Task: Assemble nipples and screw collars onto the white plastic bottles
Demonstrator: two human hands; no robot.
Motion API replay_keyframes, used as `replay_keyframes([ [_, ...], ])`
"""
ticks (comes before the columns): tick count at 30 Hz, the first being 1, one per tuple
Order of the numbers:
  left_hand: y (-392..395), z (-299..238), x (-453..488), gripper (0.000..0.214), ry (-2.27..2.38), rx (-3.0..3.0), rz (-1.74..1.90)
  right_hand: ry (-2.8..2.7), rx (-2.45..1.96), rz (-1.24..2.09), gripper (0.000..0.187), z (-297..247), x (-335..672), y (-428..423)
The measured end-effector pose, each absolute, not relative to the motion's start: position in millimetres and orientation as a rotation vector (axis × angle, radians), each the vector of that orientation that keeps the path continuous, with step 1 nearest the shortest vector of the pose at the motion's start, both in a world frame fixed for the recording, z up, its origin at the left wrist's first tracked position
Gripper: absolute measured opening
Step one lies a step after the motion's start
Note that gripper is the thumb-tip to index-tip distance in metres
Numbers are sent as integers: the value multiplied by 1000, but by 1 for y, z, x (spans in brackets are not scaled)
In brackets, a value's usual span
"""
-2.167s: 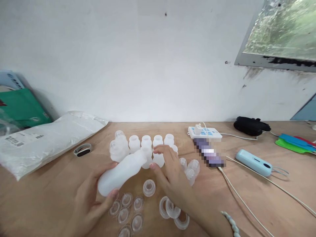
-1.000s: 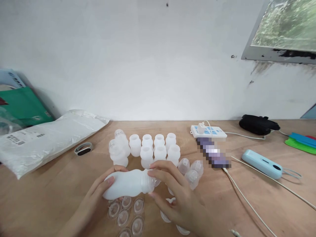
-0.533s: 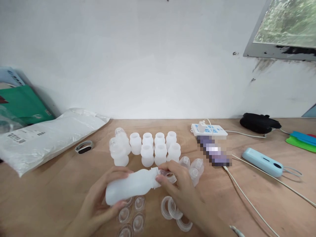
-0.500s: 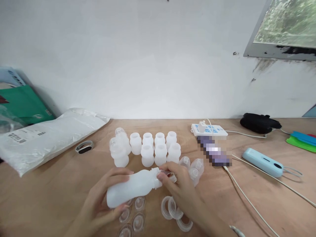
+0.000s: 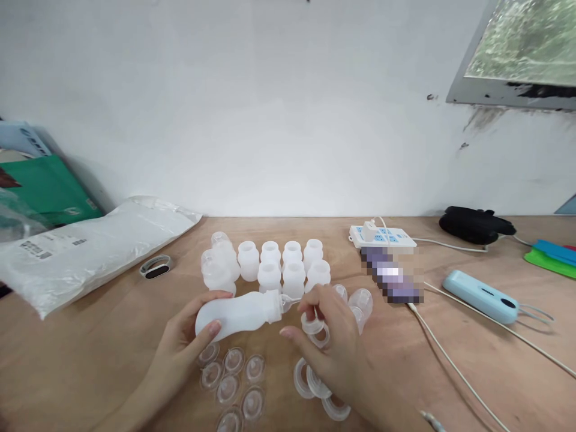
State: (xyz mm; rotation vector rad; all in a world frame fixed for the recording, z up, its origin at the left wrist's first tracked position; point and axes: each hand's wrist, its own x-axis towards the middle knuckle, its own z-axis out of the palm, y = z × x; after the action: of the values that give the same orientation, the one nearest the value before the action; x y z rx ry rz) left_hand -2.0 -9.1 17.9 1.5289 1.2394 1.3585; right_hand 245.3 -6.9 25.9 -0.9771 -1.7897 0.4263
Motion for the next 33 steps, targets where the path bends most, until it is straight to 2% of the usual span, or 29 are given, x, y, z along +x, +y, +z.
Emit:
replay_keyframes([
  [2,-9,20,-1,31,1232,1452,1306,-1845,-937,255,32,24,245,-5],
  [4,-10,22,0,34,1222,1420,1257,-1948,-898,264,44,23,244,-3],
  [11,-17,17,-6,27,1075,1809,1343,-1916,-1009,556,15,24,240,-2],
  [15,-18,12,-11,44,837,2204,1365,-1813,-1122,1026,49,22,242,0],
  [17,-19,11,-11,46,837,2213,1355,-1750,-1080,1150,52,22,243,1],
  [20,-18,11,-9,37,1001,2020,1385,-1686,-980,1147,50,24,245,-1],
  [23,-17,14,-5,26,1126,1804,1394,-1756,-944,1147,63,28,247,-4],
  [25,-16,16,-3,23,1132,1730,1383,-1810,-967,1126,56,29,247,-6],
  [30,-19,13,-4,30,1043,1863,1408,-1762,-1032,1127,21,25,243,-2],
  [31,-20,11,-4,35,1000,1936,1395,-1737,-1049,1159,21,23,242,-1],
  [33,-22,8,-5,43,896,2082,1347,-1686,-1086,1224,34,20,241,2],
])
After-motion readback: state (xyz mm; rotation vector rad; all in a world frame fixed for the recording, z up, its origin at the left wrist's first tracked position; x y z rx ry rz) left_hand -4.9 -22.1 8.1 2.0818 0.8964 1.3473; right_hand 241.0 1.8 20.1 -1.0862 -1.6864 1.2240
